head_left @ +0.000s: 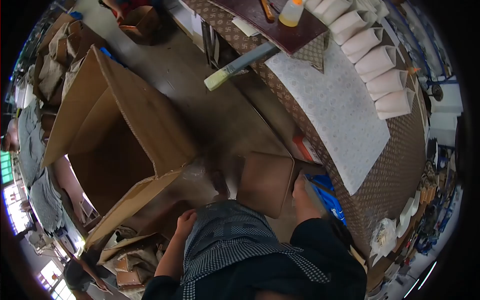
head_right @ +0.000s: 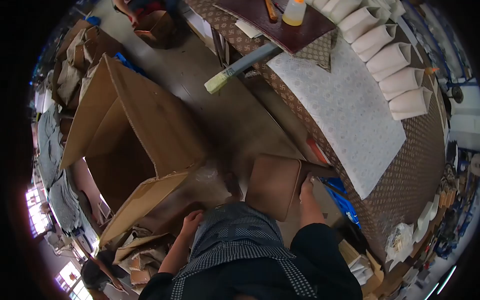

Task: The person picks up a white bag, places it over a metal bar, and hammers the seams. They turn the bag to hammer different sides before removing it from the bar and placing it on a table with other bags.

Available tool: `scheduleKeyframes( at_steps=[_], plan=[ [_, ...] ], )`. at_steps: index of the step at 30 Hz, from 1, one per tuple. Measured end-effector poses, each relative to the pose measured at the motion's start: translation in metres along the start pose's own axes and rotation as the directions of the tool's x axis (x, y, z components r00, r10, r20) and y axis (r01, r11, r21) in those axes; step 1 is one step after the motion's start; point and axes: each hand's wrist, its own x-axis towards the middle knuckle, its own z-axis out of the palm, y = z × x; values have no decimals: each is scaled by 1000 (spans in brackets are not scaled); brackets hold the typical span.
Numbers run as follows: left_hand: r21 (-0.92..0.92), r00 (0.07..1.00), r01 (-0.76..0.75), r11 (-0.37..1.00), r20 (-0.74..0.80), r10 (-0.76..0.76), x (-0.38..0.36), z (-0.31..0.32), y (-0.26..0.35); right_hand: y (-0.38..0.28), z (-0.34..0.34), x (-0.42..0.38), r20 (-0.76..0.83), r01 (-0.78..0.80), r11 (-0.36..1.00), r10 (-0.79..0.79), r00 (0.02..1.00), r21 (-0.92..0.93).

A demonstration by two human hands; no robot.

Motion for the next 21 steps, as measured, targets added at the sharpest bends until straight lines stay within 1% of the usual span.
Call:
scheduleKeyframes(
  at_steps=[1, 2, 5, 8, 11, 12, 14, 15, 16, 17, 19, 20, 21],
  plan=[
    [2, 1000, 19, 1000, -11, -19, -2, -12, -5, 13, -6, 9, -42, -31, 999, 32, 999, 31],
    [46, 999, 9, 999, -43, -7, -2, -21, -12, 26, -13, 18, -78, -61, 996, 66, 995, 60],
    [126, 998, 39, 991, -55, -32, -13, -38, -2, 34, -25, -2, -24, -56, 961, 65, 998, 270],
    [204, 999, -31, 978, -4, 32, -19, -50, 13, 21, -9, -28, -130, -46, 945, 93, 987, 323],
    [400, 998, -63, 914, 49, 48, -7, -72, 9, 19, 1, -34, 7, 50, 893, -60, 998, 448],
    [389, 997, -75, 918, 37, 65, 3, -84, -8, 26, 2, -27, 59, 32, 886, -67, 996, 462],
    [228, 999, -39, 973, 30, 33, 10, -99, -15, 42, 3, -1, 156, 10, 872, -99, 983, 490],
    [141, 1000, -11, 990, 30, 7, 17, -103, -14, 47, 4, -3, 138, 4, 822, -101, 985, 570],
    [497, 963, -270, 825, 165, 215, 11, -107, 5, 43, 13, -18, 124, 0, 766, -103, 987, 643],
    [554, 954, -298, 777, 200, 224, 25, -108, 3, 33, 26, -18, 117, 0, 705, -117, 986, 709],
    [662, 940, -338, 669, 270, 208, 43, -125, -19, 44, 22, 8, 182, -42, 673, -138, 974, 739],
    [602, 972, -207, 771, 217, 91, 50, -126, -22, 59, 9, 23, 209, -64, 663, -142, 967, 746],
    [514, 985, -68, 855, 173, -26, 60, -116, -28, 72, -3, 51, 358, -205, 516, -217, 908, 832]
  ],
)
